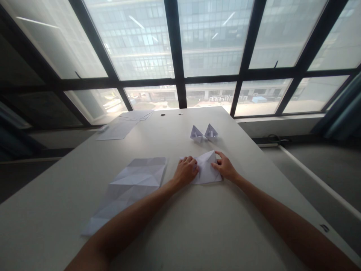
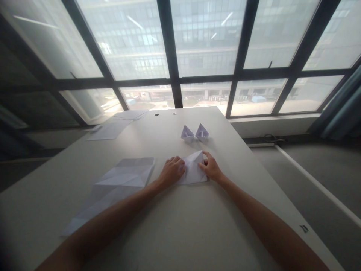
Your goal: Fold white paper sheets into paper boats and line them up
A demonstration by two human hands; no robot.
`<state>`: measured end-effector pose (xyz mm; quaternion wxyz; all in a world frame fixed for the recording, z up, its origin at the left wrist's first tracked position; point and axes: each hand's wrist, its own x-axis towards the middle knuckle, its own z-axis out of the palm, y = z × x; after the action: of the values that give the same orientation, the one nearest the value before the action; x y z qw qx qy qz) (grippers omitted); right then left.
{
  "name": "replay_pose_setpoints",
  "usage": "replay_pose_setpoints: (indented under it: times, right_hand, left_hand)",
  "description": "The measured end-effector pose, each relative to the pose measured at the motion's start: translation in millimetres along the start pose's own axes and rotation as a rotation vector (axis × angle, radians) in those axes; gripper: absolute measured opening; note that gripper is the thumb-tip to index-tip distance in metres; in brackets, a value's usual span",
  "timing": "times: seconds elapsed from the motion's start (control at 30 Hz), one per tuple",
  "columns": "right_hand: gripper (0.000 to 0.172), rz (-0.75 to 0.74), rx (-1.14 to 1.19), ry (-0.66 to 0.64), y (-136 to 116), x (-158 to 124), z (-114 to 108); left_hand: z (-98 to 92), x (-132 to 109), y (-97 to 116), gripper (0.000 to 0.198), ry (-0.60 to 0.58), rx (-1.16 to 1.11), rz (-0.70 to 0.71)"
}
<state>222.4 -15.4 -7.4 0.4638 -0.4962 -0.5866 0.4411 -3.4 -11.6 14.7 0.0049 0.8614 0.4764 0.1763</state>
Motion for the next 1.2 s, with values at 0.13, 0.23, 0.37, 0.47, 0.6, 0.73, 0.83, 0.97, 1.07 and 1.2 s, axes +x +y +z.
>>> replay_pose_setpoints:
  times: [0.13, 0.23, 0.37, 0.47, 0.6, 0.73, 0.83, 0.97, 1.07, 1.2]
  right_hand:
    - [0.065, -0.099, -0.248, 0.108, 5.2, -1.1, 4.2]
    - [0.047, -0.203, -0.549, 0.226, 6.0, -4.2, 2.7]
    - [0.044, -0.431, -0.807, 0.202, -0.6, -12.1, 2.8]
    - [0.048, -0.533, -0.883, -0.001, -4.6, -16.2, 7.7]
    - [0.058, -0.471, -0.935, -0.279, -1.0, -15.9, 15.1]
    - [0.063, -0.348, -0.988, -0.312, 4.4, -12.8, 16.0]
    - [0.063, -0.315, -1.017, -0.29, 5.6, -12.0, 14.5]
    - [0.062, -0.284, -1.041, -0.27, 5.9, -12.2, 13.7]
    - [0.061, -0.262, -1.048, -0.242, 6.9, -11.5, 13.2]
    - [0.056, -0.204, -1.067, -0.157, 10.4, -8.6, 9.8]
  left_hand:
    - [6.2, -3.4, 0.6, 0.044, -0.079, -0.08, 0.197]
    - [11.3, -5.7, -1.6, 0.058, -0.184, -0.069, 0.27]
    - [11.7, -6.7, -3.4, 0.062, -0.218, -0.052, 0.301]
    - [10.1, -6.5, -2.1, 0.061, -0.209, -0.06, 0.312]
    - [10.7, -5.8, 0.1, 0.065, -0.202, -0.077, 0.283]
    - [13.4, -6.3, 0.0, 0.066, -0.215, -0.052, 0.247]
    - [14.2, -7.0, -0.9, 0.066, -0.22, -0.024, 0.179]
    - [12.9, -6.5, -3.0, 0.065, -0.236, -0.022, 0.136]
    - [11.5, -5.1, -5.6, 0.063, -0.244, -0.021, 0.137]
    - [10.3, -3.8, -8.8, 0.061, -0.244, -0.012, 0.146]
